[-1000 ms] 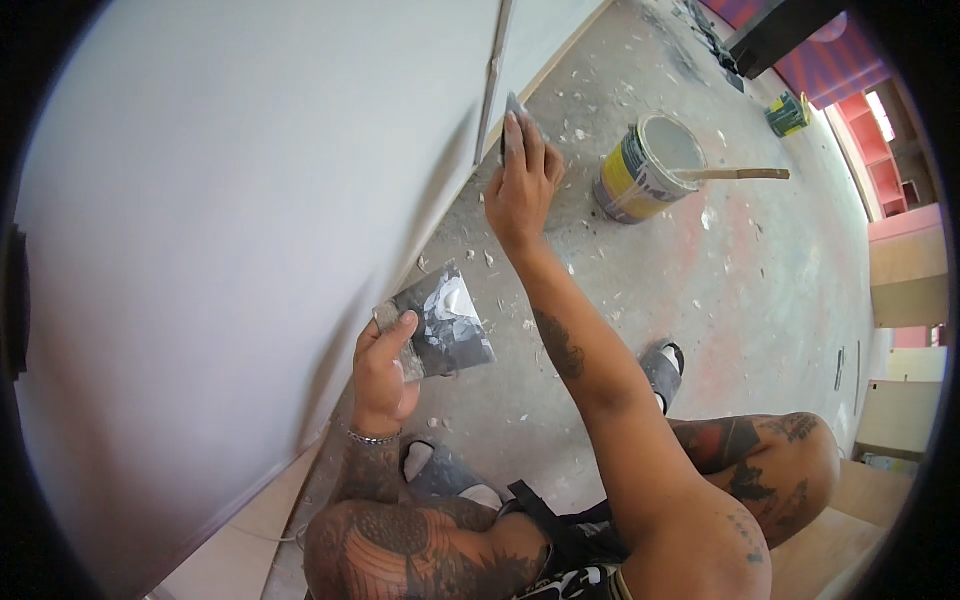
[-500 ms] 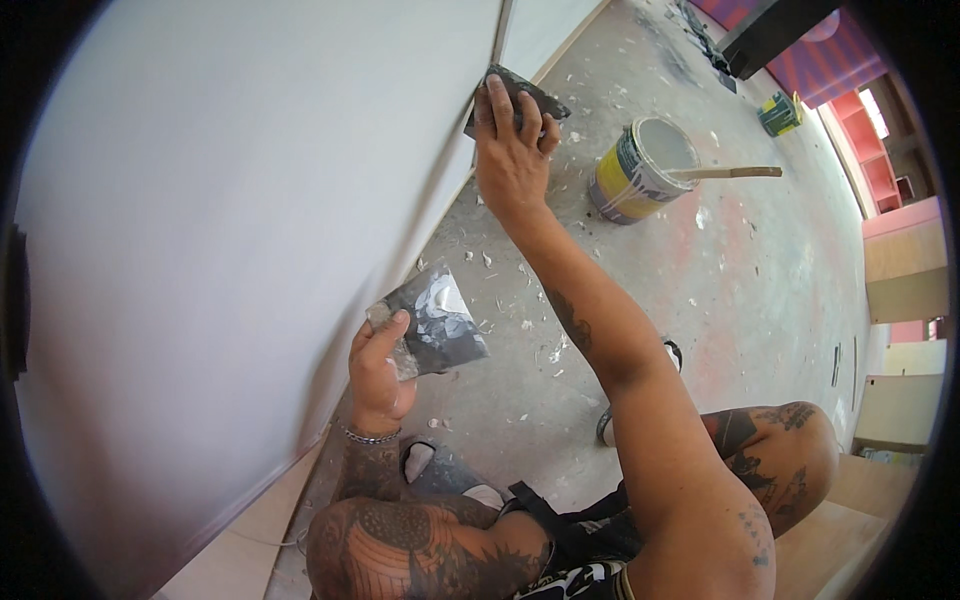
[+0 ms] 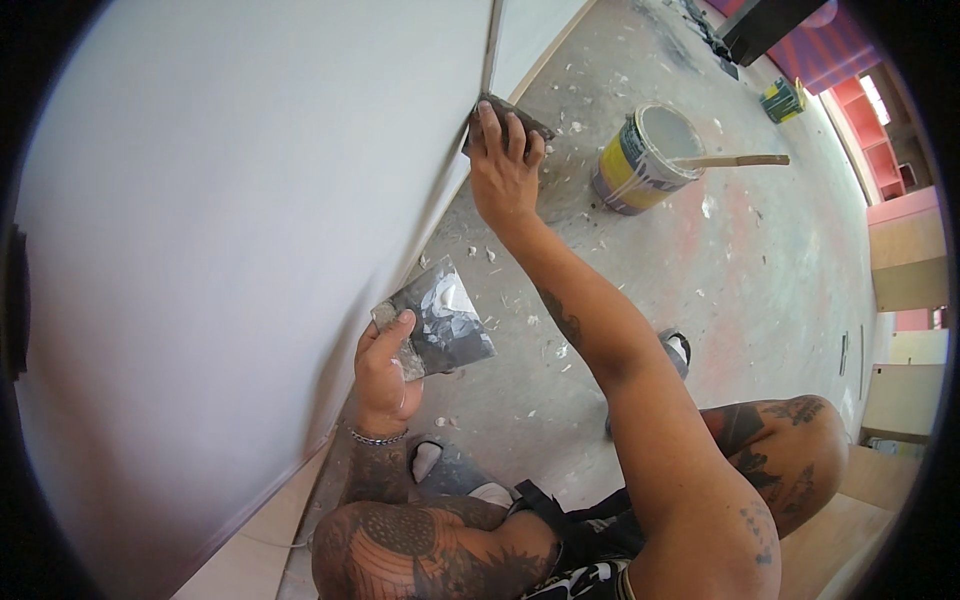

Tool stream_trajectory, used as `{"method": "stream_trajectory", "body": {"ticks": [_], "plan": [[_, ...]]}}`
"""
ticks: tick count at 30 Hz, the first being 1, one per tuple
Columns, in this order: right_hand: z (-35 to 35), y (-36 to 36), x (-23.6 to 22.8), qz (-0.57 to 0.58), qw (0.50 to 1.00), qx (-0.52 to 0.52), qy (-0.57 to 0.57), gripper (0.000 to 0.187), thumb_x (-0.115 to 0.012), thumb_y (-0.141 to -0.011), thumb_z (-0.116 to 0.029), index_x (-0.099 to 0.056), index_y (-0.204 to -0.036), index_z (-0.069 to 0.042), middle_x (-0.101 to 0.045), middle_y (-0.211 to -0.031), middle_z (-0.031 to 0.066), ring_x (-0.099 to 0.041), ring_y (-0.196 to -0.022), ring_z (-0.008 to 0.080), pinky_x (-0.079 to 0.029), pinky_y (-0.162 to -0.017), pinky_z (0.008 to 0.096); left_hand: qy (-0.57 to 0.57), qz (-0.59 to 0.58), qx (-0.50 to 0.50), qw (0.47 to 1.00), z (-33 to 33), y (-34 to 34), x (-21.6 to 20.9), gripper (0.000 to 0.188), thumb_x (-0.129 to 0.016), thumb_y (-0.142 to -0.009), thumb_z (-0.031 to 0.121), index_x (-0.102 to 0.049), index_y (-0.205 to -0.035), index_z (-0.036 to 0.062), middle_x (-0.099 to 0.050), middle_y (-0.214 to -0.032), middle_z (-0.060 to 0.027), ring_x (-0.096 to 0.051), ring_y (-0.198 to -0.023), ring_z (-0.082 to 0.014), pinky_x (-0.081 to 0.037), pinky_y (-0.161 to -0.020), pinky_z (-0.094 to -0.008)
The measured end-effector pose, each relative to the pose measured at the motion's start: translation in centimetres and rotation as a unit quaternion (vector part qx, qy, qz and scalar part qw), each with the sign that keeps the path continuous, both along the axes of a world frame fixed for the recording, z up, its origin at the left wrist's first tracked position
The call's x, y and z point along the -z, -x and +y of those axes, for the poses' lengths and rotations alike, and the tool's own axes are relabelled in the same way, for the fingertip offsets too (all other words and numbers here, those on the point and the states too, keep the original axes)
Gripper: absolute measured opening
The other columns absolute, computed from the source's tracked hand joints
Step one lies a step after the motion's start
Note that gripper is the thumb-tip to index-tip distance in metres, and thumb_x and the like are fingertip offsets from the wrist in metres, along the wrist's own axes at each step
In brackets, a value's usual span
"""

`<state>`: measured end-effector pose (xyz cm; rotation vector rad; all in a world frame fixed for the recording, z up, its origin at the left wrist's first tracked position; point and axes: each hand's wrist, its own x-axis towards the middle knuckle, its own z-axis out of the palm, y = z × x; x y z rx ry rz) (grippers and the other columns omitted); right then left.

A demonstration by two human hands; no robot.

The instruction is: Applying putty or joint compound to the corner and surface of a wall using putty knives.

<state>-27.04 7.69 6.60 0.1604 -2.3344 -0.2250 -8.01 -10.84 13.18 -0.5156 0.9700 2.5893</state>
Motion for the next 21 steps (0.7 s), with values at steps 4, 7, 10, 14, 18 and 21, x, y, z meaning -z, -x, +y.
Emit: {"method": "stream_trajectory", "body": {"ticks": [4, 7, 10, 14, 18, 21], "plan": [[0.2, -0.4, 1.7, -0.013, 1.0, -0.012, -0.013, 0.041, -0.062, -0.082, -0.017, -0.064, -0.121, -0.007, -0.049, -0.139, 0.0044, -0.043, -0.124, 0.0261, -0.029, -0.102, 0.0483, 0.004, -0.002, -0.004, 1.0, 0.0, -0.1, -0.6, 0.03, -0.055, -0.092, 0.011, -0.059, -0.118, -0.0038, -0.067, -0.107, -0.013, -0.067, -0.098, -0.0257, -0.056, -0.085, -0.0414], [-0.1, -0.9, 2.1, -0.022, 0.999, -0.044, -0.005, 0.041, -0.06, -0.083, -0.016, -0.063, -0.122, -0.004, -0.05, -0.137, 0.0055, -0.045, -0.121, 0.0255, -0.031, -0.1, 0.0464, 0.004, -0.006, -0.016, 1.0, -0.1, -0.2, -0.7, 0.03, -0.055, -0.092, 0.01, -0.059, -0.118, -0.0037, -0.067, -0.107, -0.013, -0.067, -0.098, -0.0256, -0.055, -0.086, -0.0394], [-0.4, -2.7, 0.8, -0.052, 0.998, -0.043, 0.015, 0.042, -0.06, -0.082, -0.014, -0.063, -0.123, -0.005, -0.052, -0.136, 0.0057, -0.047, -0.119, 0.0246, -0.033, -0.098, 0.0437, 0.013, 0.003, -0.032, 0.999, -0.6, -0.5, -0.2, 0.026, -0.055, -0.094, 0.01, -0.061, -0.116, -0.0005, -0.068, -0.104, -0.0089, -0.069, -0.087, -0.0211, -0.06, -0.065, -0.0379], [0.8, -3.3, -4.8, 0.008, 0.997, -0.059, 0.044, 0.042, -0.062, -0.081, -0.012, -0.063, -0.123, -0.006, -0.053, -0.134, 0.0054, -0.048, -0.118, 0.0234, -0.033, -0.096, 0.042, 0.055, 0.074, -0.043, 0.995, -0.1, -0.7, 0.2, 0.03, -0.055, -0.091, 0.01, -0.06, -0.119, -0.0032, -0.067, -0.106, -0.0124, -0.067, -0.098, -0.0263, -0.055, -0.085, -0.0395], [0.4, -1.3, -9.1, 0.088, 0.99, -0.105, 0.021, 0.042, -0.065, -0.079, -0.012, -0.065, -0.121, -0.007, -0.055, -0.132, 0.0051, -0.048, -0.117, 0.0227, -0.033, -0.095, 0.0409, 0.008, 0.01, -0.024, 1.0, -0.5, -0.3, -1.3, 0.03, -0.055, -0.092, 0.012, -0.06, -0.118, -0.0024, -0.068, -0.106, -0.0105, -0.068, -0.093, -0.0242, -0.057, -0.074, -0.039], [0.8, -0.1, -9.9, 0.11, 0.988, -0.105, -0.005, 0.042, -0.064, -0.079, -0.012, -0.065, -0.12, -0.007, -0.055, -0.132, 0.0049, -0.048, -0.116, 0.0225, -0.032, -0.095, 0.0408, 0.003, 0.023, -0.021, 1.0, 0.1, -0.1, -1.0, 0.029, -0.055, -0.093, 0.013, -0.06, -0.118, -0.0011, -0.068, -0.104, -0.0089, -0.069, -0.086, -0.0217, -0.059, -0.062, -0.0373]]}}
